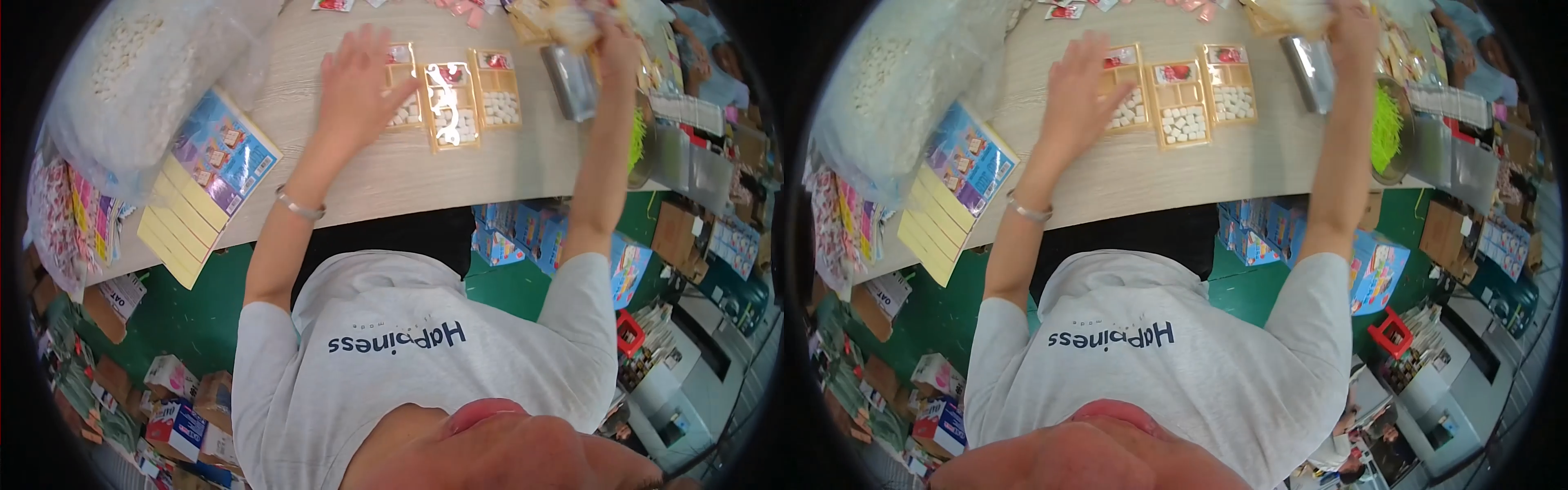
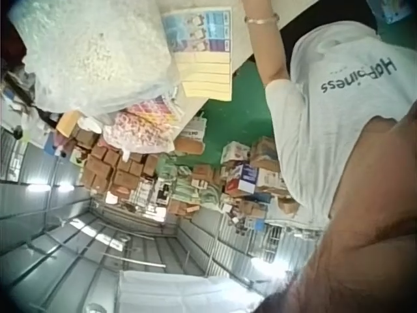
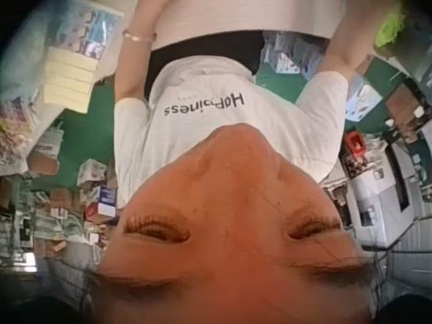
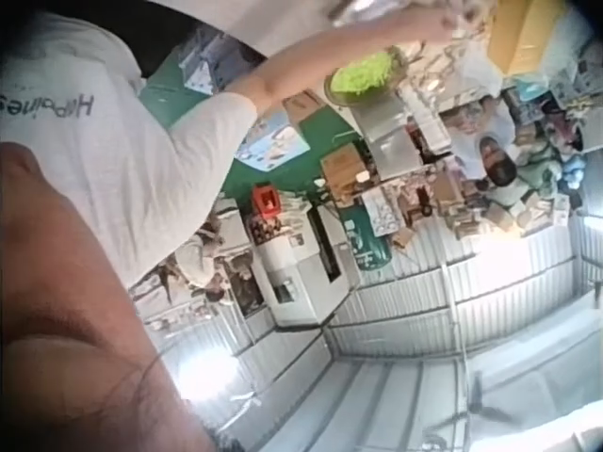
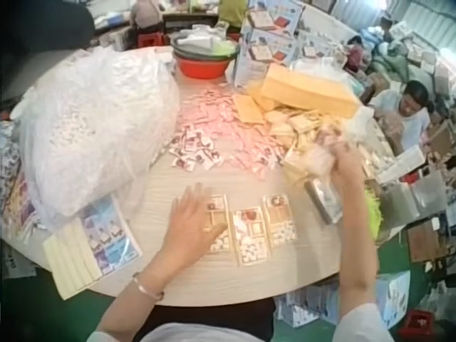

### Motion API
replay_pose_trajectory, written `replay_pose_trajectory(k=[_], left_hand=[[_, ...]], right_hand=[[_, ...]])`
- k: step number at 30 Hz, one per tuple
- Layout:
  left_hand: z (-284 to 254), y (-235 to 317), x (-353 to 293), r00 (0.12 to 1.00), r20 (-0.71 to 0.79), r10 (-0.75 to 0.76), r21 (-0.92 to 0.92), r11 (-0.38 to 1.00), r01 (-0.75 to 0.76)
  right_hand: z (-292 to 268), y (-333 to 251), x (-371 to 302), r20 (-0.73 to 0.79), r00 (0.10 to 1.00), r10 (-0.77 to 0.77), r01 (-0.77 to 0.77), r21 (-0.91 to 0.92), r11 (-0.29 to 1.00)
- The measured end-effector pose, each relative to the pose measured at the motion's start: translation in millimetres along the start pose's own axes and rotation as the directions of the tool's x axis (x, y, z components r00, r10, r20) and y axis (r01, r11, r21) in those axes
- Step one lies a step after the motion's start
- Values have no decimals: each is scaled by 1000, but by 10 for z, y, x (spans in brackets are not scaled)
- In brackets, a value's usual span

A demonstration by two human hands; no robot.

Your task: The recorder is packaging small white candies and pink sachets into segmented plastic trays and then applying labels.

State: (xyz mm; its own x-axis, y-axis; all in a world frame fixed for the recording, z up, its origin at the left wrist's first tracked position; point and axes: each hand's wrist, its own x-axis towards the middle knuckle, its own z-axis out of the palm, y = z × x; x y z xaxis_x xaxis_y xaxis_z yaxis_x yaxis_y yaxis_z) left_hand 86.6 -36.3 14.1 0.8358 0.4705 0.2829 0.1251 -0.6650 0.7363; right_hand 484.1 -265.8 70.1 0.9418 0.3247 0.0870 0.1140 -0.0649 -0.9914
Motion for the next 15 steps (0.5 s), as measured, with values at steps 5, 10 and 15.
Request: replay_pose_trajectory(k=[5, 10, 15], left_hand=[[352, -25, 0, 986, 151, 74, 465, 875, -137], [-30, 76, -576, 979, 194, -70, 489, 871, -35], [-226, 204, -1046, 960, 237, -148, 480, 877, 17]], right_hand=[[-963, 65, 1269, -282, 911, 301, -376, -267, 887], [433, -242, 308, 144, 841, -522, 252, -957, 142], [1765, -483, -1894, 845, 483, -231, 710, -223, 668]])
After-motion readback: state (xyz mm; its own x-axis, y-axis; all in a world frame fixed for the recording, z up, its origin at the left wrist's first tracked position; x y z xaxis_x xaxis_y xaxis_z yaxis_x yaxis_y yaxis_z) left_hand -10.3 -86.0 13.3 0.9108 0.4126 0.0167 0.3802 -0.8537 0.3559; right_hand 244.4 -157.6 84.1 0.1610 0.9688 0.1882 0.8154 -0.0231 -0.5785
